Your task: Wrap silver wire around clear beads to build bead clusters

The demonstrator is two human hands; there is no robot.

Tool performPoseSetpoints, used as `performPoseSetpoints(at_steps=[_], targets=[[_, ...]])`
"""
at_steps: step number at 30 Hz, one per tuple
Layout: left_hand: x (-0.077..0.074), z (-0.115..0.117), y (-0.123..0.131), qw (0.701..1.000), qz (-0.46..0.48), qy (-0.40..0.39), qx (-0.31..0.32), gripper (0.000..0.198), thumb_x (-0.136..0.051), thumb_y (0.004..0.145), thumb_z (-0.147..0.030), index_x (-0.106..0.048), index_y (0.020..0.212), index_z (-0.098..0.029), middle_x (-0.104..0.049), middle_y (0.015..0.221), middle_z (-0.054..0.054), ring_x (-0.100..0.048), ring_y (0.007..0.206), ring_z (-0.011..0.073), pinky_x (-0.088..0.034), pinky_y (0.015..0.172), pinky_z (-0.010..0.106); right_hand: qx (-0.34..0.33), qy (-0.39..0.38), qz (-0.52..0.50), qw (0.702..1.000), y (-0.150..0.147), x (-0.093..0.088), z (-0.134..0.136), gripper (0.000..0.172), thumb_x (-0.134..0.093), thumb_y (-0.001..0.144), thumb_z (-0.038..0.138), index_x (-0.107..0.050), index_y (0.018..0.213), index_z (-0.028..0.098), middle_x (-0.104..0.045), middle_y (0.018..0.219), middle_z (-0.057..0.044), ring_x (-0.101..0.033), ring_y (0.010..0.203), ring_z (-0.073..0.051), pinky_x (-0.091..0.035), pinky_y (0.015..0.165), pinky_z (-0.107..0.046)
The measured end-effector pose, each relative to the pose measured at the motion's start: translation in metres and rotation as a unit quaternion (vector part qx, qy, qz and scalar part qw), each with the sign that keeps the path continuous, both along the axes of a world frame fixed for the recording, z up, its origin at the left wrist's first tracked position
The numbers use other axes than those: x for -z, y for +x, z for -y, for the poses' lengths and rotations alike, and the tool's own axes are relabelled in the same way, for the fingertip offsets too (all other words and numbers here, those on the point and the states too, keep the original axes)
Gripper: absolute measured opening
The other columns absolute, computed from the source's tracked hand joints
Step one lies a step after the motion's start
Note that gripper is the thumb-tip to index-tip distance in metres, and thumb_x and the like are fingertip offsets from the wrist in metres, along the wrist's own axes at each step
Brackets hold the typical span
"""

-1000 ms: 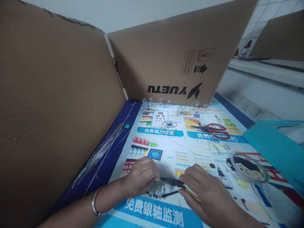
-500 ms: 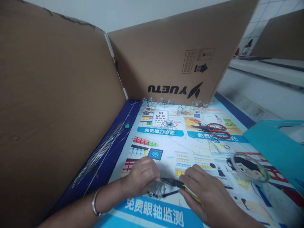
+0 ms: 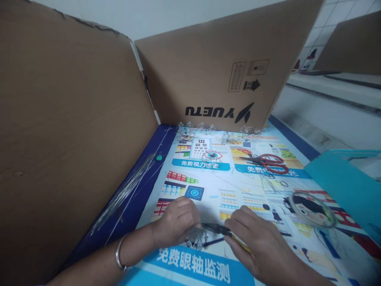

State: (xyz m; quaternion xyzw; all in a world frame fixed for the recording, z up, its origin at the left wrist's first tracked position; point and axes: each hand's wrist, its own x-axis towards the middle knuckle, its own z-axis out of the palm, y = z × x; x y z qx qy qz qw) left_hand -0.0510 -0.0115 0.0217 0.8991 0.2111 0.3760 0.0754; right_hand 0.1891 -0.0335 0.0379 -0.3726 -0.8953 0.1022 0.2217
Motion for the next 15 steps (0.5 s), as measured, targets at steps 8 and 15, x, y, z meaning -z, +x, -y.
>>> performPoseSetpoints(at_steps=[8,15], targets=[[0.004,-0.003,-0.003,1.000,0.013,-0.022,0.002,0.010,-0.043,0.087,-0.011,-0.051,0.086,-0.018,-0.063,0.076,0.004,-0.056,0.071,0.0159,-0.044,0.068,0.031,0.000,-0.014,0.014,1.000,0.000,-0.001,-0.003,0.014,-0.046,0.087,0.023,-0.060,0.086,0.021,-0.059,0.080,-0.006,-0.052,0.075,-0.020,-0.043,0.070,-0.034],[0.007,-0.008,-0.007,0.993,0.056,-0.067,-0.085,0.011,-0.044,0.088,-0.011,-0.053,0.086,-0.017,-0.062,0.076,0.005,-0.055,0.073,0.0173,-0.043,0.069,0.031,0.110,0.067,0.109,0.986,0.044,0.034,-0.030,0.024,-0.046,0.088,0.032,-0.062,0.096,0.016,-0.062,0.090,-0.011,-0.056,0.086,-0.026,-0.046,0.072,-0.041]])
